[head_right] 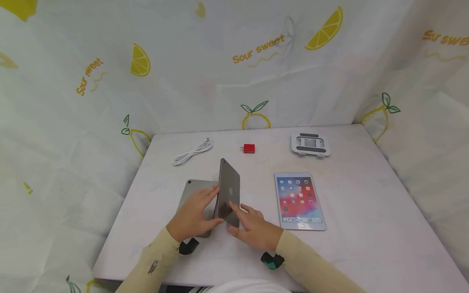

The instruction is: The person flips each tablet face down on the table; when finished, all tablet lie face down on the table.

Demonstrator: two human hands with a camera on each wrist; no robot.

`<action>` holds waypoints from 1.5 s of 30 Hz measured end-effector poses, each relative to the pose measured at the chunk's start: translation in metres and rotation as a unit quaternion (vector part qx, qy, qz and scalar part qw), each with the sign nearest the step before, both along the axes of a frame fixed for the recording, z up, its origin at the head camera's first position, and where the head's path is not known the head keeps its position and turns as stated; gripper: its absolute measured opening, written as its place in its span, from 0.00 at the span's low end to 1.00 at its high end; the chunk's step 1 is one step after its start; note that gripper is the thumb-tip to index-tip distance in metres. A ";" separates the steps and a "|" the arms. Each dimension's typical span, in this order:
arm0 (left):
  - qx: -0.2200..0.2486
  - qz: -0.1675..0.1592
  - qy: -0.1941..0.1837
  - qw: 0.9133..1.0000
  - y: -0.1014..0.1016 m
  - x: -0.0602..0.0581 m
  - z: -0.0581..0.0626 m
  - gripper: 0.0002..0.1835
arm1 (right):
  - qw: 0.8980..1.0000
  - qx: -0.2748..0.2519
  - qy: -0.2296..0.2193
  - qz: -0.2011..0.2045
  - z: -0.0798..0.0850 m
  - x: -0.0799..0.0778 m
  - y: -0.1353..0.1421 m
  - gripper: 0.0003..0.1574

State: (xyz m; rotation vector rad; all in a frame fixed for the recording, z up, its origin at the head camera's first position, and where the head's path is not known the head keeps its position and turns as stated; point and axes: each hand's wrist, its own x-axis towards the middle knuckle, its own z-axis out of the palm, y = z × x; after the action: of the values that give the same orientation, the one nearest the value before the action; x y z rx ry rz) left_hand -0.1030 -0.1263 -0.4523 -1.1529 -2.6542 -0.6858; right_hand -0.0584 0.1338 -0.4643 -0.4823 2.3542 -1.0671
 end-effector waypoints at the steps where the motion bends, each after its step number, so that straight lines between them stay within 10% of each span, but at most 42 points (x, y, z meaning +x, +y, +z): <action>1: -0.006 0.008 0.002 1.000 -0.003 0.000 0.000 0.48 | 1.000 0.006 -0.002 0.004 -0.002 0.000 0.000 0.51; 13: -0.048 0.065 -0.009 0.997 -0.019 0.007 -0.016 0.47 | 0.998 0.035 0.040 0.015 -0.017 0.002 0.003 0.51; 45: -0.160 0.081 -0.077 0.981 0.033 0.002 -0.044 0.53 | 0.993 0.099 0.059 -0.038 -0.017 0.021 0.032 0.52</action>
State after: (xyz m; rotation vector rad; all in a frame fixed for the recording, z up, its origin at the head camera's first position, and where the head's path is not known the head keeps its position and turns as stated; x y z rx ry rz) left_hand -0.1010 -0.0933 -0.4961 -0.9700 -3.0311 -0.3412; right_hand -0.0371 0.1656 -0.4813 -0.3939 2.5685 -0.8473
